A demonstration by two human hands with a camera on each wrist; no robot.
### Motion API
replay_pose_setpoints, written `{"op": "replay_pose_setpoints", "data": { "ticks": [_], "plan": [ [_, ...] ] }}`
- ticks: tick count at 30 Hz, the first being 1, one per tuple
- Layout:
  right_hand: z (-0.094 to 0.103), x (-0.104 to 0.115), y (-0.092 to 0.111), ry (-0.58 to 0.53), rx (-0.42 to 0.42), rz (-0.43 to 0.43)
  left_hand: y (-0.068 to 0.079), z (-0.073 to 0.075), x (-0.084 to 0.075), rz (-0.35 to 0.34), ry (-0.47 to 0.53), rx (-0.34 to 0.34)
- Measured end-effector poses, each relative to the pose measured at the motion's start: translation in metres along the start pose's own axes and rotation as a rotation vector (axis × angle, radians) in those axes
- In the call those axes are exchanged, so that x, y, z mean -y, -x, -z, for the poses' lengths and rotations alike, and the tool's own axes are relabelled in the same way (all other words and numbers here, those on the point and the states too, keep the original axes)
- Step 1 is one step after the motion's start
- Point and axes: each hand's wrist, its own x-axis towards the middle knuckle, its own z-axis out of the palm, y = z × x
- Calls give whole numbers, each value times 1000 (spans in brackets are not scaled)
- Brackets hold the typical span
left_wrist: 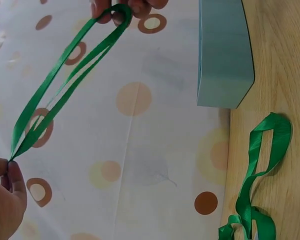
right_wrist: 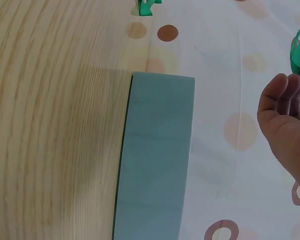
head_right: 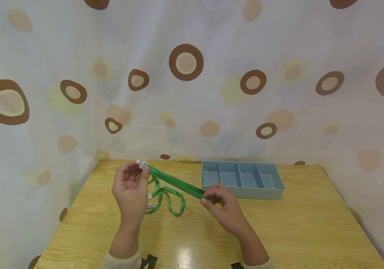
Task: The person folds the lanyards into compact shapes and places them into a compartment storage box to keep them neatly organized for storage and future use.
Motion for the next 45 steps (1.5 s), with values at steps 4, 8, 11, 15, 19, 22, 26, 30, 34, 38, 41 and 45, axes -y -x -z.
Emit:
{"op": "replay_pose_setpoints", "data": {
  "ticks": [4,8,11,15,19,22,26,30,34,38,41,45],
  "plan": [
    [1,2,-1,-9,-9,-42,1,5,2,4,8,-7],
    [4,-1,1,-32,13,-45,2,12,2,16,54,-27],
    [8,-2,2,-48,30,-31,2,15,3,22,83,-15],
    [13,0,2,-102,23,-38,-1,16,6,20,80,3],
    [19,1,4,-155,33,-36,0,18,7,29,56,-8],
    [23,2,6,-169,28,-45,0,18,7,42,59,-5],
    [25,1,6,-171,-12,-52,0,17,7,56,80,5],
    [26,1,5,-181,-43,-34,1,16,7,77,79,15],
    [29,3,5,-231,-48,-29,1,16,6,79,81,12],
    [33,3,6,-288,-48,-27,1,17,6,78,88,10],
    [34,3,6,-311,-63,-31,0,17,7,80,105,18],
    [33,3,5,-304,-109,-21,0,16,9,74,108,29]
  ]
}}
